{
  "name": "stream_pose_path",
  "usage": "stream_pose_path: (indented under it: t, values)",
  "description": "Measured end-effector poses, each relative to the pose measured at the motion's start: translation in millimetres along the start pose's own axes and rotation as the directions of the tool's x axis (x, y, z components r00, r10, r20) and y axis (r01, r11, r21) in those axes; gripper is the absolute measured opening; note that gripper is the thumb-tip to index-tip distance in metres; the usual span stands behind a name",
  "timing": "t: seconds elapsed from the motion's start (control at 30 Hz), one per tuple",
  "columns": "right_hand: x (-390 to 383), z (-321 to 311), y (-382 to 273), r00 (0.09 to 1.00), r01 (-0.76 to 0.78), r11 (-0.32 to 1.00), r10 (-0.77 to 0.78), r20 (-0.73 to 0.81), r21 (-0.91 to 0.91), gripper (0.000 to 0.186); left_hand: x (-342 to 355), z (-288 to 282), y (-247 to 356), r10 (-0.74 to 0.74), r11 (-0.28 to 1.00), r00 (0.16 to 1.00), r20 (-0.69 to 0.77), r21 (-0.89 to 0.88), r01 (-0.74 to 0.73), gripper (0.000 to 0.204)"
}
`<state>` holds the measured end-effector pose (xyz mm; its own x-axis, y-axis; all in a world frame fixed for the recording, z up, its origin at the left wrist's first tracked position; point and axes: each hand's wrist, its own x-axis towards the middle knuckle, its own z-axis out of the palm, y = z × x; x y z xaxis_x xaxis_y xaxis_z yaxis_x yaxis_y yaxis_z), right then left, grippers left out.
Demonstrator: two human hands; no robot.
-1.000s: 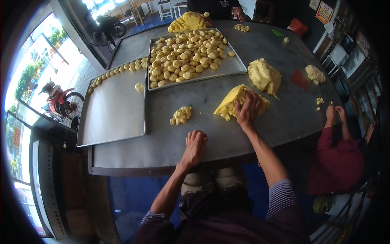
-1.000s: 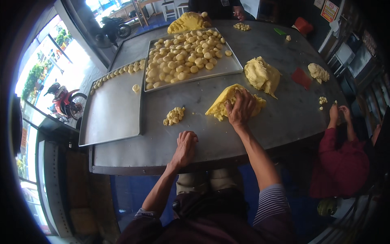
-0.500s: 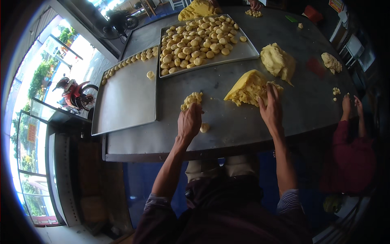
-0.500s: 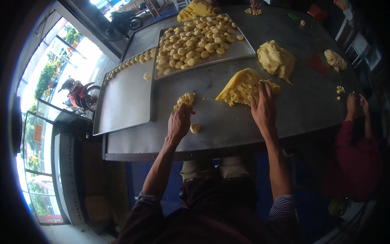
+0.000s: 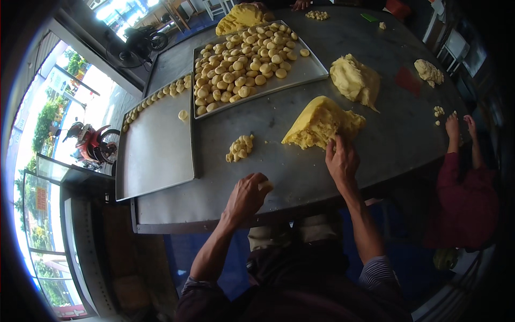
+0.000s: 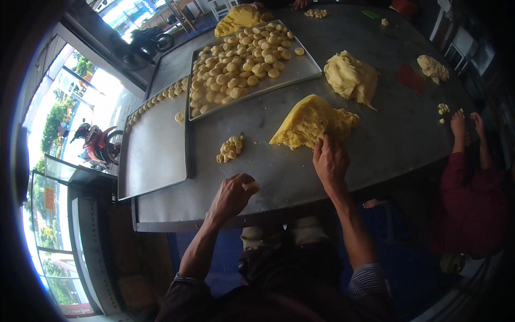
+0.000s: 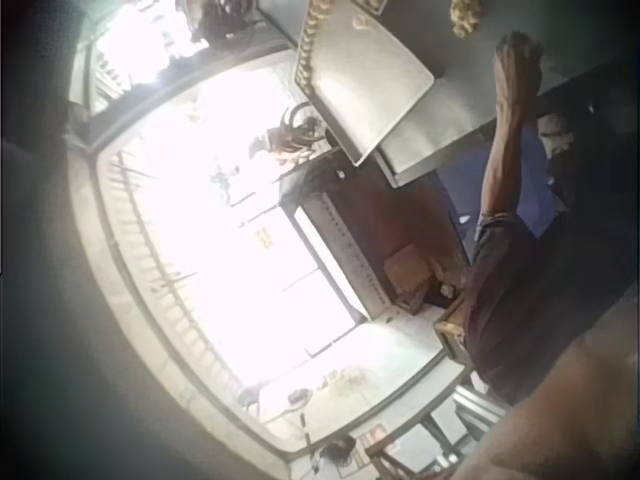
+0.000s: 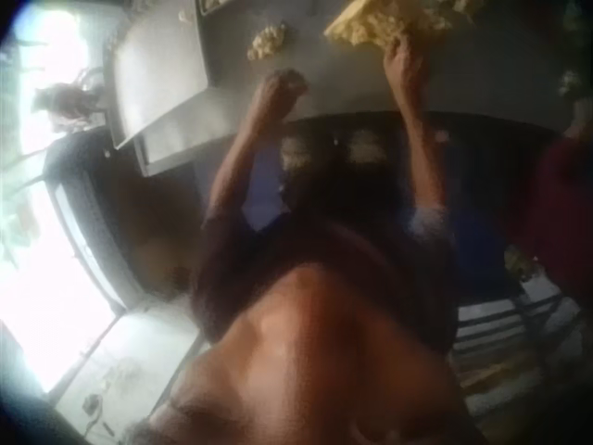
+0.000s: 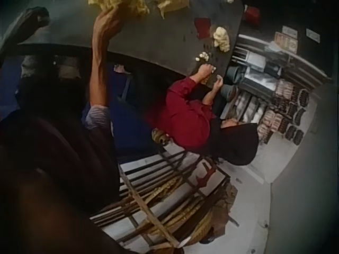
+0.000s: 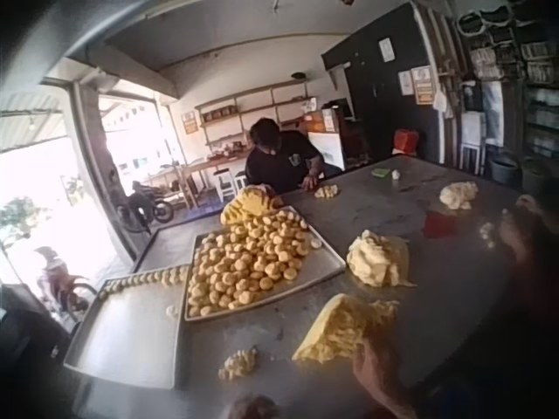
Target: The person takes small portions of yellow dough, rolls them into balls by hand, and places them in a row on a metal tray.
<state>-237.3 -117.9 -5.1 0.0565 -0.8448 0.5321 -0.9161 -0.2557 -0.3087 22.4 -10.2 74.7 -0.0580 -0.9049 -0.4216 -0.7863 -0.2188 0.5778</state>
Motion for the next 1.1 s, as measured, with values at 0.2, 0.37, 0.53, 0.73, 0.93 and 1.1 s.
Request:
stream_pose_path:
  t: [0.2, 0.37, 0.53, 0.73, 0.93, 1.1]
  values:
    - [-23, -7, -13, 0.995, 0.103, 0.994, -0.104, -0.012, -0.047, 0.033, 71, -21, -31, 0.266, 0.962, 0.74, -0.617, 0.126, -0.241, 0.055]
    - [-56, -20, -17, 0.985, 0.145, 0.987, -0.151, 0.086, 0.068, 0.033, 77, 3, -111, 0.267, 0.951, 0.705, -0.657, 0.298, -0.082, 0.044]
    - [-39, -37, 3, 0.968, -0.061, 0.963, -0.008, 0.251, 0.263, 0.034, 49, 1, -106, 0.008, 0.999, 0.677, -0.736, 0.039, 0.031, 0.024]
    - [-56, -15, 21, 0.992, -0.121, 0.971, 0.111, 0.059, 0.206, 0.053, 7, 27, -55, 0.032, 0.959, 0.829, -0.558, -0.216, -0.182, 0.024]
    - [-45, -11, 9, 0.959, -0.202, 0.942, 0.136, 0.248, 0.267, 0.048, 18, 40, -25, 0.29, 0.917, 0.861, -0.418, 0.378, -0.126, 0.038]
    - [-37, -33, -15, 0.993, -0.078, 0.972, 0.057, 0.1, 0.22, 0.049, 90, 39, -40, 0.566, 0.789, 0.53, -0.631, 0.601, -0.127, 0.045]
